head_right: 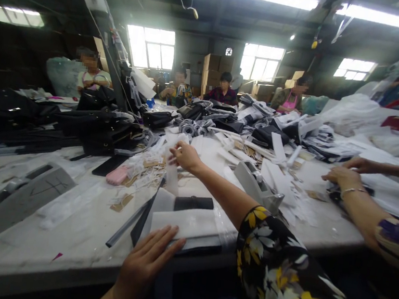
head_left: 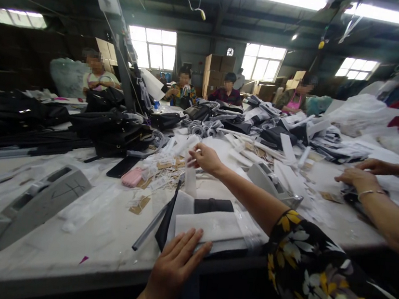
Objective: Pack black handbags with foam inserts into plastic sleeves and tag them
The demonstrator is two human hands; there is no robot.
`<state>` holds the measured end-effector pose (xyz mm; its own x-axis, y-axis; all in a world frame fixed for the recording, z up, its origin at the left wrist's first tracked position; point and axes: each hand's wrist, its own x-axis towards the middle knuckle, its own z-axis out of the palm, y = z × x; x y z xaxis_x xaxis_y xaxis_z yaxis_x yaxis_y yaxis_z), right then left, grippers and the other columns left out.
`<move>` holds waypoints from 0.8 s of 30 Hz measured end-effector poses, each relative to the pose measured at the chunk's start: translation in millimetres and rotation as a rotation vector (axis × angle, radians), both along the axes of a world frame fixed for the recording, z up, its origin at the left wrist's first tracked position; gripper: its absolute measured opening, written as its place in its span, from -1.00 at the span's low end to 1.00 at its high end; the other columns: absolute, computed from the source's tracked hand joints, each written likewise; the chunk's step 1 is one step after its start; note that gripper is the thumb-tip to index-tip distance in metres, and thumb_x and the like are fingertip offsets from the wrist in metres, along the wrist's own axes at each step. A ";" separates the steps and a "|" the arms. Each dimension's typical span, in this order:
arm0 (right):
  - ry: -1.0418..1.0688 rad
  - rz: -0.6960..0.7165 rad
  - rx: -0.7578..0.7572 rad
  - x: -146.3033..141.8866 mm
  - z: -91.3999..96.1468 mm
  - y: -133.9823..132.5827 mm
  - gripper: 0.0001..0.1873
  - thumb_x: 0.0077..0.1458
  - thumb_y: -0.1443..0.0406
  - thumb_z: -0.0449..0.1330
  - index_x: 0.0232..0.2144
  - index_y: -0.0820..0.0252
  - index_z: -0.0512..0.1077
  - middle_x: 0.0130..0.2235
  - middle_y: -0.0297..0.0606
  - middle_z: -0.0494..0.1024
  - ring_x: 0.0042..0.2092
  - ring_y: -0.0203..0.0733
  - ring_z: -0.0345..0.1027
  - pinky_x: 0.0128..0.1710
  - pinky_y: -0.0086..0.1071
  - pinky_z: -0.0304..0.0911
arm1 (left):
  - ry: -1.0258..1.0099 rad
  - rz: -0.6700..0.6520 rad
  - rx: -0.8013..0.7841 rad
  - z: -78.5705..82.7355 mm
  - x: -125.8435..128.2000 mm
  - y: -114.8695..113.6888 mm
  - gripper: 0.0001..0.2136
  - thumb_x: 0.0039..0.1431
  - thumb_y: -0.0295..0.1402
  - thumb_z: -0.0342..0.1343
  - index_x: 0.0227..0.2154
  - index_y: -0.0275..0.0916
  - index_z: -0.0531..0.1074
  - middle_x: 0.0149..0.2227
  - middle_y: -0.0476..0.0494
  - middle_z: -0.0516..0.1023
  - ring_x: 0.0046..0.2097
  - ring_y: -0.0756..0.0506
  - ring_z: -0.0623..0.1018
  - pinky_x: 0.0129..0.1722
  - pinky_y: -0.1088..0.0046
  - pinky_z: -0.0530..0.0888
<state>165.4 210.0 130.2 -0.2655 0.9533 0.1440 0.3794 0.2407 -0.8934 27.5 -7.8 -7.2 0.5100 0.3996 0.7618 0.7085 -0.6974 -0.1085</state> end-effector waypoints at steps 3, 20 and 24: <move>0.049 0.086 0.057 3.2 17.5 -29.4 -0.84 0.31 0.35 0.10 -0.34 0.14 0.19 -0.41 -0.32 0.61 -0.41 -0.26 0.56 -0.51 -0.53 0.34 | 0.025 0.010 -0.019 1.2 -0.6 -0.8 -0.61 0.42 -0.48 -0.18 0.18 -0.10 0.37 0.18 -0.09 0.48 0.20 -0.12 0.47 0.10 0.30 0.48; -0.081 0.348 0.653 44.4 -92.5 -193.3 -0.78 0.28 0.40 0.14 -0.04 0.18 0.45 -0.06 -0.12 0.63 0.03 -0.18 0.51 0.02 -0.35 0.43 | -0.120 -0.090 -0.047 -1.6 -14.9 6.5 -0.80 0.37 -0.43 -0.02 -0.10 -0.34 0.48 -0.15 -0.22 0.65 0.00 -0.12 0.60 0.13 0.26 0.49; 0.041 0.325 0.669 46.4 -98.0 -197.8 -0.81 0.22 0.45 0.19 -0.13 0.18 0.48 -0.08 -0.16 0.65 0.01 -0.19 0.53 0.03 -0.35 0.45 | -0.189 -0.059 -0.033 -9.0 -15.1 4.8 -0.83 0.34 -0.42 0.04 -0.13 -0.36 0.48 -0.17 -0.25 0.64 0.03 -0.14 0.58 0.17 0.25 0.46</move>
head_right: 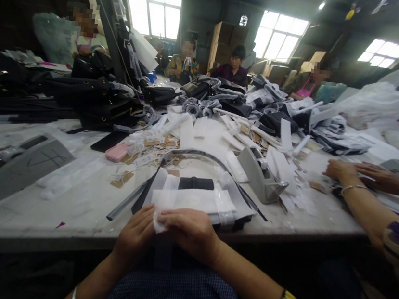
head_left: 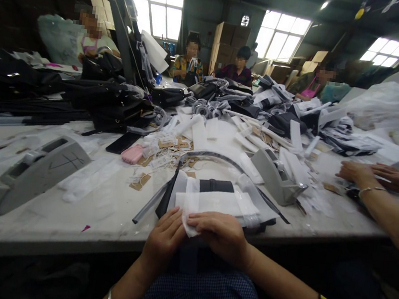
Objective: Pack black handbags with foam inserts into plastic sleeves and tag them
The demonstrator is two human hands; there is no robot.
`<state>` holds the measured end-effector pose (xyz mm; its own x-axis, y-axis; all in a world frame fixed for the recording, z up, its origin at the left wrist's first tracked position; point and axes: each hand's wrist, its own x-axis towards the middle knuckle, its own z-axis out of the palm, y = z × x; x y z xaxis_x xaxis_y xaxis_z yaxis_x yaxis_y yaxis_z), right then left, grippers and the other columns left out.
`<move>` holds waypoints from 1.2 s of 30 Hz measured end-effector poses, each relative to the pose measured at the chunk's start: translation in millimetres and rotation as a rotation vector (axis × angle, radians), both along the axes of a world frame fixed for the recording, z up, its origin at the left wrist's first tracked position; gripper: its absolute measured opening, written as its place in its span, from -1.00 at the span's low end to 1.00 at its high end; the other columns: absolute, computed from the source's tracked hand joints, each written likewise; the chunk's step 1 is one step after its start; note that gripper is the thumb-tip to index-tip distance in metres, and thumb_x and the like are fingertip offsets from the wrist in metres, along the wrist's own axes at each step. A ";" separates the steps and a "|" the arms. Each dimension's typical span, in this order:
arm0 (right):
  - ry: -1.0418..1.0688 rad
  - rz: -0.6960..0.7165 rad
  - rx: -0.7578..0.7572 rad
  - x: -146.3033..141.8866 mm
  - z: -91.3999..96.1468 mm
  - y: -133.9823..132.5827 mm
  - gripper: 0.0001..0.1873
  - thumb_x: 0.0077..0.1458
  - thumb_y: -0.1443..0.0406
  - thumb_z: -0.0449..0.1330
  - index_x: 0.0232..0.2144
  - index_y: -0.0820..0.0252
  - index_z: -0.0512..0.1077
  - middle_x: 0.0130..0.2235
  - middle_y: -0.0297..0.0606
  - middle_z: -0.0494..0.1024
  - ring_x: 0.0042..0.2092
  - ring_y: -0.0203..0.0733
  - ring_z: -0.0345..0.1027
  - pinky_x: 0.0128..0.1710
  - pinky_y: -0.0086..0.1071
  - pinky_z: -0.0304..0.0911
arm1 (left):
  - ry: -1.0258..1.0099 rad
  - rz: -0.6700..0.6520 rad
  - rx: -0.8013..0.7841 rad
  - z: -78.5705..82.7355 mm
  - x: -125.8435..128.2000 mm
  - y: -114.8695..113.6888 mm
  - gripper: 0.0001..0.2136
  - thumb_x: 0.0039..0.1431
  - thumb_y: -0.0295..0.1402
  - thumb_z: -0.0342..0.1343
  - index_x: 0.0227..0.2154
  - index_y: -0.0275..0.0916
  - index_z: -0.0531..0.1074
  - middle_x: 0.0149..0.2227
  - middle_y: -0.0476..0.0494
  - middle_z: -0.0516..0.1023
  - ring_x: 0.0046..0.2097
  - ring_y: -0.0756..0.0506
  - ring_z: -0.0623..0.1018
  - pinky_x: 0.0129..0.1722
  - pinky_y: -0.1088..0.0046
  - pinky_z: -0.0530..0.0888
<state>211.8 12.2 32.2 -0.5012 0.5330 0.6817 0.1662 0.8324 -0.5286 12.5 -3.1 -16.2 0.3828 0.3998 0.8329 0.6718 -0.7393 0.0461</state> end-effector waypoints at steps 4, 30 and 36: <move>0.008 -0.021 0.042 1.6 -5.5 -1.8 -0.84 0.19 0.47 0.22 -0.20 0.19 0.49 -0.13 -0.17 0.67 -0.03 -0.19 0.56 0.01 -0.35 0.47 | -0.078 0.024 -0.066 -6.1 4.0 -2.3 -0.81 0.36 -0.39 0.01 -0.09 -0.36 0.44 -0.08 -0.32 0.60 0.09 -0.15 0.53 0.18 0.21 0.45; -0.925 -0.108 -0.216 -39.9 15.1 126.4 -0.62 0.36 0.16 0.03 -0.29 0.21 0.58 -0.11 -0.05 0.64 0.02 0.02 0.48 0.23 0.03 0.08 | 0.027 0.011 -0.053 -12.1 0.7 -3.0 -0.64 0.35 -0.53 0.00 0.17 -0.27 0.38 0.14 -0.18 0.52 0.23 -0.12 0.42 0.27 0.25 0.30; -0.824 -0.138 -0.203 -34.5 28.5 122.1 -0.73 0.33 0.27 0.07 -0.13 0.19 0.57 0.01 -0.08 0.59 0.05 -0.04 0.47 0.15 -0.15 0.26 | 0.078 0.041 -0.063 -9.4 0.8 -5.6 -0.63 0.35 -0.51 0.00 0.18 -0.25 0.37 0.18 -0.17 0.48 0.23 -0.12 0.42 0.26 0.27 0.30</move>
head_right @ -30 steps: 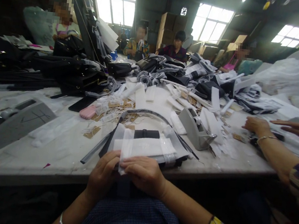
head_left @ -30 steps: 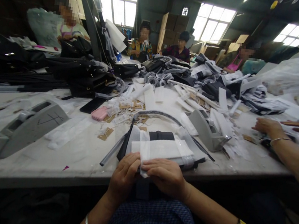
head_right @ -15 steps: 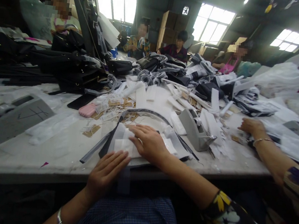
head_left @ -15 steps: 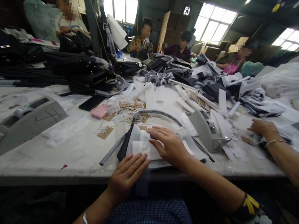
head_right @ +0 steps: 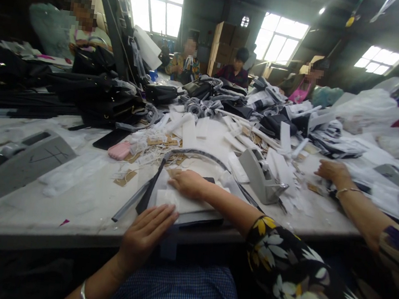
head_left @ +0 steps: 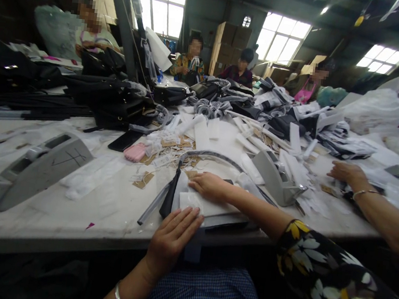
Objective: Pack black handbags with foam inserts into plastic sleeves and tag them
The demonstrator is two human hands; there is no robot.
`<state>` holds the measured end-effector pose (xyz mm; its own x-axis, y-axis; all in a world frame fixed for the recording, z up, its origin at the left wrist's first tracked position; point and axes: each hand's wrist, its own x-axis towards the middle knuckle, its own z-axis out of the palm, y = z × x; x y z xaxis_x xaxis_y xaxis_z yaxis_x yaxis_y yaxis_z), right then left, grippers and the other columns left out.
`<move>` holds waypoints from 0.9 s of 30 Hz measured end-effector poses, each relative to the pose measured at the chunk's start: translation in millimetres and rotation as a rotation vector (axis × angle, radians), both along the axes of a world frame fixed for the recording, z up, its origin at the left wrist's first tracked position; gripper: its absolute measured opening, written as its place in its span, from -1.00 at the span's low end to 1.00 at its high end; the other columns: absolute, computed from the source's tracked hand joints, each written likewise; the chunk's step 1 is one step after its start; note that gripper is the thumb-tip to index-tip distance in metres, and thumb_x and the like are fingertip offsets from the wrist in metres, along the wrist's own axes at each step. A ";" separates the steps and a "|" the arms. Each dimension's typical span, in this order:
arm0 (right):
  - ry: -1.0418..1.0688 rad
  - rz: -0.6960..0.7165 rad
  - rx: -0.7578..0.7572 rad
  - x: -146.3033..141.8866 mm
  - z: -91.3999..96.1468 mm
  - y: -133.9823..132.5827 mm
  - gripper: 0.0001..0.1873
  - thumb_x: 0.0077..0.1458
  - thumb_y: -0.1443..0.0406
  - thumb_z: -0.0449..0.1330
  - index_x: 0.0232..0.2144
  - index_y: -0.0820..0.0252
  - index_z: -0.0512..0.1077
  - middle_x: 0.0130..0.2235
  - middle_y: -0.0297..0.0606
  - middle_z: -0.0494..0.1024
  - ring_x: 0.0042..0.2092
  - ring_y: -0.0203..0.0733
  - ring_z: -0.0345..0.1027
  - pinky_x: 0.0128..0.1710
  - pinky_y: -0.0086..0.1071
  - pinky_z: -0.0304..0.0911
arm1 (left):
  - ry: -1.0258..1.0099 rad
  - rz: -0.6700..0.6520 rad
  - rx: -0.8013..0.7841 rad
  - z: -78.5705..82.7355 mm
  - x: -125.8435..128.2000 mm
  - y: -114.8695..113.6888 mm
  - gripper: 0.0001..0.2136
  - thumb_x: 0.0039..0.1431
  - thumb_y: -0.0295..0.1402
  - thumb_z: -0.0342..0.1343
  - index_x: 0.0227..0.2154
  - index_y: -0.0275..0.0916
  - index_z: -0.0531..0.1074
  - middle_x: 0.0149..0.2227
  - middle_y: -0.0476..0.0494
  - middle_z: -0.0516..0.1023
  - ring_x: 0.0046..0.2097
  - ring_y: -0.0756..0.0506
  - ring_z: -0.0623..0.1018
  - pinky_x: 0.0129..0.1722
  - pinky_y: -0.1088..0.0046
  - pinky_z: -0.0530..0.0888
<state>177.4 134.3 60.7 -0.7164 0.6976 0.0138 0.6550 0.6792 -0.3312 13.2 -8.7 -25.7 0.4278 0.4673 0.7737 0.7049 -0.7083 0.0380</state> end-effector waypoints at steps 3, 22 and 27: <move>0.302 0.033 0.206 20.5 1.9 -48.0 -0.65 0.33 0.33 0.07 0.12 0.16 0.42 0.14 -0.08 0.49 0.20 -0.08 0.34 0.23 -0.10 0.21 | -0.005 0.007 0.001 -0.8 -0.4 0.2 -0.62 0.34 -0.52 0.01 0.19 -0.24 0.36 0.15 -0.16 0.51 0.21 -0.13 0.45 0.24 0.26 0.33; 0.468 0.358 0.757 33.2 -79.0 -140.8 -0.85 0.27 0.39 0.17 -0.26 0.17 0.56 -0.18 -0.30 0.68 -0.19 -0.27 0.57 -0.08 -0.35 0.47 | 0.139 -0.024 -0.040 9.3 -11.2 -0.9 -0.60 0.35 -0.50 -0.03 0.22 -0.25 0.31 0.23 -0.21 0.42 0.26 -0.16 0.39 0.26 0.21 0.33; 0.539 0.302 0.578 32.6 -75.4 -177.5 -0.83 0.28 0.42 0.13 -0.23 0.27 0.54 -0.21 -0.20 0.68 -0.15 -0.21 0.58 -0.08 -0.36 0.51 | 0.145 0.018 -0.011 3.7 -9.3 0.2 -0.57 0.34 -0.52 0.00 0.24 -0.22 0.30 0.23 -0.21 0.41 0.26 -0.17 0.39 0.24 0.20 0.35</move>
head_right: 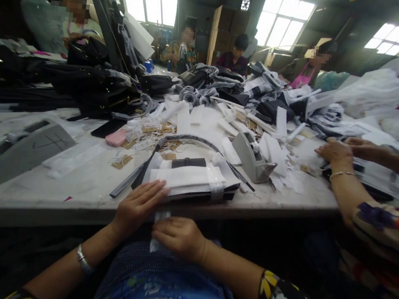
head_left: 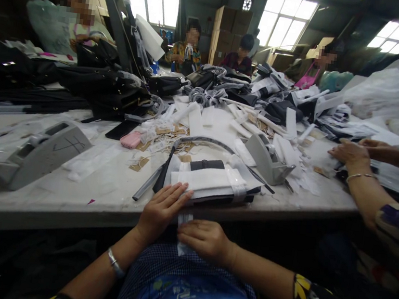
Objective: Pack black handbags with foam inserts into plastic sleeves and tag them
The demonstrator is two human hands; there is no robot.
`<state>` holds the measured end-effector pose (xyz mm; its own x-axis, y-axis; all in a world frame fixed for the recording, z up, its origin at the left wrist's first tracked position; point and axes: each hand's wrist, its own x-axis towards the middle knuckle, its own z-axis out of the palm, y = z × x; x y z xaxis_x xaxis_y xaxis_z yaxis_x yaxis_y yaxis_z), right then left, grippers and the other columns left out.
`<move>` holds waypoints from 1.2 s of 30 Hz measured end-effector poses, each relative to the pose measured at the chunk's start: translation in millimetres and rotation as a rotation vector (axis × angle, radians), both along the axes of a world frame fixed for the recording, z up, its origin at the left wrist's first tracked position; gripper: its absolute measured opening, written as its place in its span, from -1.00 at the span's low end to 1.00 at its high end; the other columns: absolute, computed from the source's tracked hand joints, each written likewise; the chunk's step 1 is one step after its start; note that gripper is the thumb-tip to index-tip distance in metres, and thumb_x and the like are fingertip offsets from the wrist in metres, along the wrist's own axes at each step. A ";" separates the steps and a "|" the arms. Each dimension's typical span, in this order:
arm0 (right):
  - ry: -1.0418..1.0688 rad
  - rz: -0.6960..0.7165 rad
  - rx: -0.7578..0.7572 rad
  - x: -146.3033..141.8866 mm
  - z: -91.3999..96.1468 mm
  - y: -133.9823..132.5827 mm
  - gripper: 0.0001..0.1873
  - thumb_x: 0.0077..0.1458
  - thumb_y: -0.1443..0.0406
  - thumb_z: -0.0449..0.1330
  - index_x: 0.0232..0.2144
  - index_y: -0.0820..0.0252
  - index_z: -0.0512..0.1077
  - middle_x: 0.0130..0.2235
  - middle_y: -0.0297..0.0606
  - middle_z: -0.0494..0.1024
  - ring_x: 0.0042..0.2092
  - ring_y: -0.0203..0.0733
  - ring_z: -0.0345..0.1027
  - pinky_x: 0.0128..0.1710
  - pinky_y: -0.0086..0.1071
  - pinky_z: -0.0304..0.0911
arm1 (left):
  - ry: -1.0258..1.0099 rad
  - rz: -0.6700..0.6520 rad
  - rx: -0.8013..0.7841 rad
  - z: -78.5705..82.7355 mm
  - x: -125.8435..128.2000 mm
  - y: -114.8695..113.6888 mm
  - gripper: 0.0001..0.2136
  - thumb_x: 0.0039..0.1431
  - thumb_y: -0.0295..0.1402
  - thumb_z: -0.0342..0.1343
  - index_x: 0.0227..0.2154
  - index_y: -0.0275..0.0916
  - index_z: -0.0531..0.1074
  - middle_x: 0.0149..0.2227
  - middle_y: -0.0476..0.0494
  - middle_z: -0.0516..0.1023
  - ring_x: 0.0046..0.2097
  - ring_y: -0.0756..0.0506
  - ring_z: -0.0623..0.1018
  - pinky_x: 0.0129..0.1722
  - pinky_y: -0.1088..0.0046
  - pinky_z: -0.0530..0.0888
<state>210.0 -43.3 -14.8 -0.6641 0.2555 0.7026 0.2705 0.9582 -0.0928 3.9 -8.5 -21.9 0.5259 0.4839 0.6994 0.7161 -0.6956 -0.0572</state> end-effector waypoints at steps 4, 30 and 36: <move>-0.023 0.034 -0.091 -2.8 5.0 -18.8 -0.84 0.29 0.39 0.14 -0.22 0.26 0.54 -0.21 -0.20 0.68 -0.14 -0.23 0.58 -0.07 -0.39 0.50 | 0.018 0.008 -0.028 -2.1 0.4 0.7 -0.57 0.35 -0.51 -0.02 0.25 -0.19 0.28 0.24 -0.20 0.40 0.27 -0.17 0.38 0.24 0.19 0.36; 0.006 -0.346 -0.652 -20.0 68.0 115.8 -0.92 0.02 0.36 0.41 -0.48 0.08 0.62 -0.29 -0.36 0.67 -0.16 -0.21 0.49 -0.04 -0.36 0.28 | -0.306 -0.096 -0.056 -8.0 6.5 -7.3 -0.66 0.21 -0.66 0.11 0.05 -0.38 0.42 -0.04 -0.29 0.56 0.17 -0.18 0.47 0.20 0.17 0.41; -0.237 -0.499 -0.813 -24.1 69.8 133.9 -0.77 -0.08 0.24 0.46 -0.39 0.20 0.53 -0.36 -0.35 0.54 -0.37 -0.29 0.33 -0.38 -0.44 0.10 | -0.282 -0.025 -0.106 -3.6 6.6 -9.3 -0.72 0.25 -0.60 0.08 0.01 -0.34 0.44 0.03 -0.32 0.54 0.15 -0.18 0.47 0.16 0.22 0.42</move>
